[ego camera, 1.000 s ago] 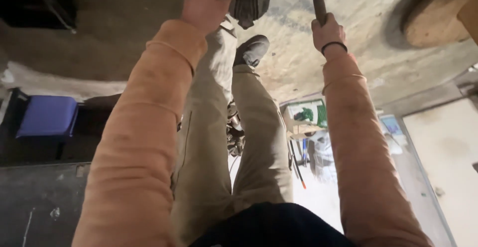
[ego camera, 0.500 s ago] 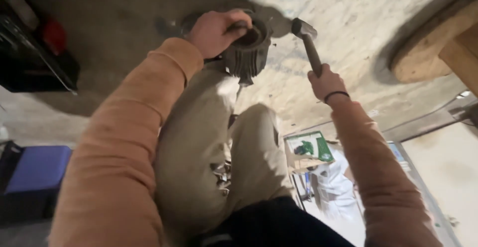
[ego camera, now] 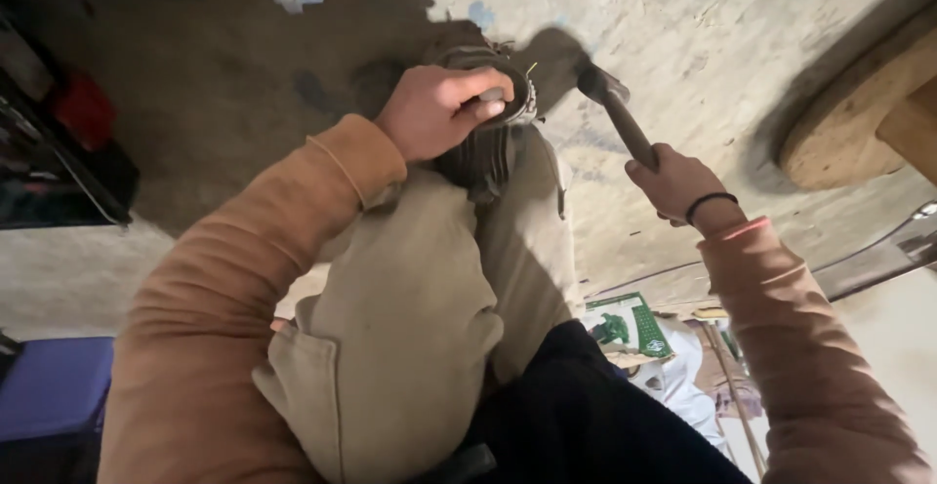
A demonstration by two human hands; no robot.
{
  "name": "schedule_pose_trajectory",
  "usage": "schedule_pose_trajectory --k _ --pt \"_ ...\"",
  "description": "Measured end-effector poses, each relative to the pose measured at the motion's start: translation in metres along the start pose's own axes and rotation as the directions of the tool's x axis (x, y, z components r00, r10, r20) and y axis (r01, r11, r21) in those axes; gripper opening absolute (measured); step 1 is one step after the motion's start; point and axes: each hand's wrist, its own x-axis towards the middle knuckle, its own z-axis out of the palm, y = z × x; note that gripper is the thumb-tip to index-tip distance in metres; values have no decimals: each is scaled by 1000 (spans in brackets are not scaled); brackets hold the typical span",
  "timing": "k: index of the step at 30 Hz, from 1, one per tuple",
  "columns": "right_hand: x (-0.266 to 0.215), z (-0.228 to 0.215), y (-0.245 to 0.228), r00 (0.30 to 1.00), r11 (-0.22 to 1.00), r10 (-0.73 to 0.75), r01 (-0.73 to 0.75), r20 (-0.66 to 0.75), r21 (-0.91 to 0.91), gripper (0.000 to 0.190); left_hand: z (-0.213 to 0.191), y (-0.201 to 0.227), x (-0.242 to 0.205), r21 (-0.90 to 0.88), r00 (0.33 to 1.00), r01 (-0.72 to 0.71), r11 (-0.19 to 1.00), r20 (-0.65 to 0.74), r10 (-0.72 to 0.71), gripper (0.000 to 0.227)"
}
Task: The person sits on the workshop floor with an electric motor housing on their lap and repeatedly hammers a component fitted into the housing, using a mallet held in one hand while steadying the housing with the other, pausing to reposition the part and check the fit.
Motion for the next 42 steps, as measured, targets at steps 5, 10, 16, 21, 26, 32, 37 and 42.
schedule_pose_trajectory --k 5,10,16,21,26,32,37,42 --pt "2 5 10 999 999 -48 47 -9 -11 53 6 -8 -13 -37 999 47 998 -10 -48 17" --pt "4 9 21 998 998 -65 65 -15 24 52 6 -7 -13 -83 997 60 995 -34 -63 16" --pt "23 39 48 995 998 -66 66 -68 -13 56 0 -2 -16 -95 995 81 992 -57 -87 18" --pt "33 64 61 968 980 -193 180 -164 -88 56 -1 -4 -14 -107 985 150 983 -71 -158 15" --pt "25 71 53 971 986 -153 136 -182 -99 61 -4 -8 -8 -188 971 235 954 2 -239 17" --pt "24 66 53 975 990 -138 129 -172 -64 60 -3 -8 -4 -106 988 148 983 -14 -151 18" --pt "27 65 58 975 989 -147 144 -164 -31 66 -1 -7 -4 -32 993 121 992 -8 -121 18" --pt "26 65 58 979 990 -138 139 -152 -7 64 1 -4 -4 31 992 124 992 13 -125 23"
